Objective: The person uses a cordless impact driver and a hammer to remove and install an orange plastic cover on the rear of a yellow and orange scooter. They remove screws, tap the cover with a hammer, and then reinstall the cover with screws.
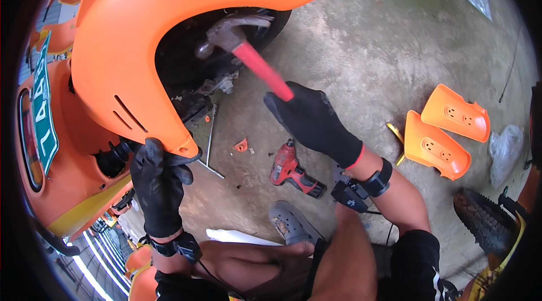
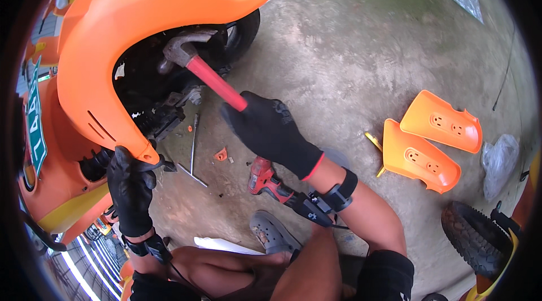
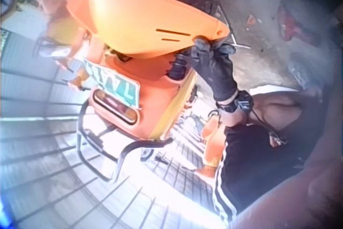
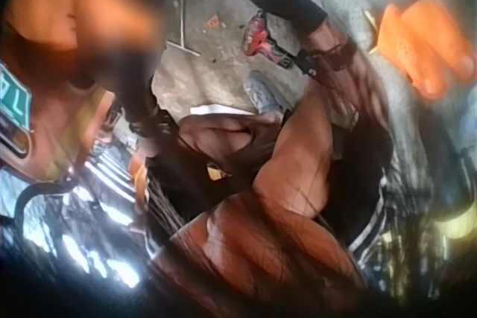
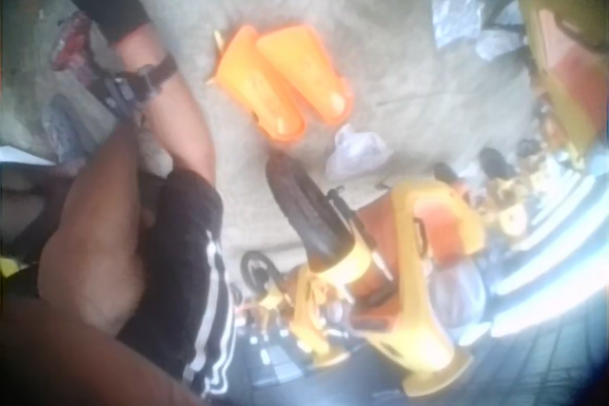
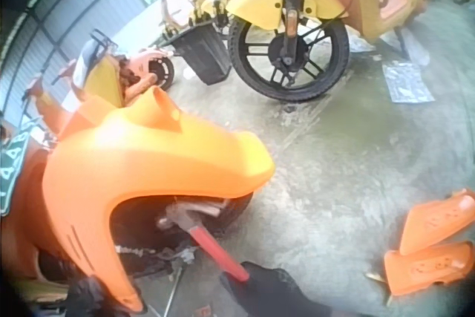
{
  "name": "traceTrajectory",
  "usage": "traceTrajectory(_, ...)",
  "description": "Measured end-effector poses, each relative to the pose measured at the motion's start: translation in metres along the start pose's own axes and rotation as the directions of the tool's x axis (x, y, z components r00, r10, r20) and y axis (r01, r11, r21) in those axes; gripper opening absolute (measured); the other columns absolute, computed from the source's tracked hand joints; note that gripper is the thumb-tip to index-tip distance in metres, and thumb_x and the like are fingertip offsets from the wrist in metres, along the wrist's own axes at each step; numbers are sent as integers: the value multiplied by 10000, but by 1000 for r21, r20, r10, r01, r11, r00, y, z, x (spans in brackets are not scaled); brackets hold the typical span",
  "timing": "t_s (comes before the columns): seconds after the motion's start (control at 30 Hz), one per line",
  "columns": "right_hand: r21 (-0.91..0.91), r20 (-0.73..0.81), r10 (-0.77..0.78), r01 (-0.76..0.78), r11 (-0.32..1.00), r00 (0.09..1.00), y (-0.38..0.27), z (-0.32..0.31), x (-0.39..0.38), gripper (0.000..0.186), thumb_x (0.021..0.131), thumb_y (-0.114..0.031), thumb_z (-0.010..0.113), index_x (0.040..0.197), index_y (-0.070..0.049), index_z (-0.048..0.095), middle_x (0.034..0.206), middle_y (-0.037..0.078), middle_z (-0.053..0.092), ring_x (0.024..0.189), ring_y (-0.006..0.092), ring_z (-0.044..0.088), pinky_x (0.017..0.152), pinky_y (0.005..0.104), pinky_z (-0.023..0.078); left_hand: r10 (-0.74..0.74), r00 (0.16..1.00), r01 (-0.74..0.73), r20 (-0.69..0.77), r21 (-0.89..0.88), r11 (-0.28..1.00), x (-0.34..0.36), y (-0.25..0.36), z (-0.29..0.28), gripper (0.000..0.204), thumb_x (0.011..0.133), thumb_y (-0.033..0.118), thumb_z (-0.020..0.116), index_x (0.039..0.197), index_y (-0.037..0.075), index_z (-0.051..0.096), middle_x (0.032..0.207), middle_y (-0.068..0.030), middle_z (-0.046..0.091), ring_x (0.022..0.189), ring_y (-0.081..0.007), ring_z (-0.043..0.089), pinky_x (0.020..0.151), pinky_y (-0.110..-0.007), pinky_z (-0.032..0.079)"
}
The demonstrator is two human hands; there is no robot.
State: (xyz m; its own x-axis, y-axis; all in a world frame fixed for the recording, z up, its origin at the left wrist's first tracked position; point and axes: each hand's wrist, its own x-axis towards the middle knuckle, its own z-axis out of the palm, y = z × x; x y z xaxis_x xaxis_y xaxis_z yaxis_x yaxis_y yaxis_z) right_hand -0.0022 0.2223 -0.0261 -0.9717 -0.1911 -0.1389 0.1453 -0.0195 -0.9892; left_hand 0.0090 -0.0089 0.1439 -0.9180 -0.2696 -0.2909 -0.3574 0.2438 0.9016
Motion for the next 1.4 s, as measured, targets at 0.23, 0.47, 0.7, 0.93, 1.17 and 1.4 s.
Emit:
traceTrajectory(0.23,42,-100,-1,6,999,995,-1,6,7,290,972,-299,638,836,-43,628,649,218,573,594,394,609,532,456,439,15,1000,-15,-11,12,1000,-1,0,-4,411,1002,368,607,1088,-34,623,840,-137,711,496,-164,623,434,-232,483)
traceTrajectory(0.47,-427,304,4,133,894,953,-7,-14,1,364,972,-397,619,818,-73,679,660,203,602,606,385,603,565,442,464,-13,999,12,33,21,1000,1,1,-12,409,1003,359,605,1092,-40,610,827,-138,710,487,-171,630,403,-237,487)
traceTrajectory(0.7,-314,-6,-177,166,935,984,-20,-35,35,360,991,-369,585,813,-71,682,661,181,622,610,384,604,550,452,479,-6,975,24,223,-78,997,-4,10,-28,365,1051,269,534,1270,-23,547,1153,-134,675,999,-177,672,843,-275,559)
traceTrajectory(0.93,-519,296,76,94,850,952,-22,-30,22,497,945,-573,558,856,-106,704,712,177,666,714,395,669,669,477,521,173,985,-173,11,31,984,-4,6,-12,371,1031,318,563,1156,-31,587,884,-137,697,572,-168,593,511,-227,467)
traceTrajectory(1.17,-370,-25,-175,154,916,984,-15,-41,41,444,959,-447,626,760,-53,672,628,186,600,597,377,603,549,442,466,31,999,-31,8,79,996,-8,12,-13,381,1028,339,564,1112,-31,602,791,-149,711,421,-169,577,373,-214,434)
traceTrajectory(1.4,-464,32,-55,64,884,998,-15,-57,40,467,955,-489,612,811,-52,690,655,197,605,600,376,606,558,443,463,-46,991,51,127,-37,998,-2,15,-14,379,1034,320,551,1157,-39,573,917,-154,696,618,-179,598,551,-246,462)
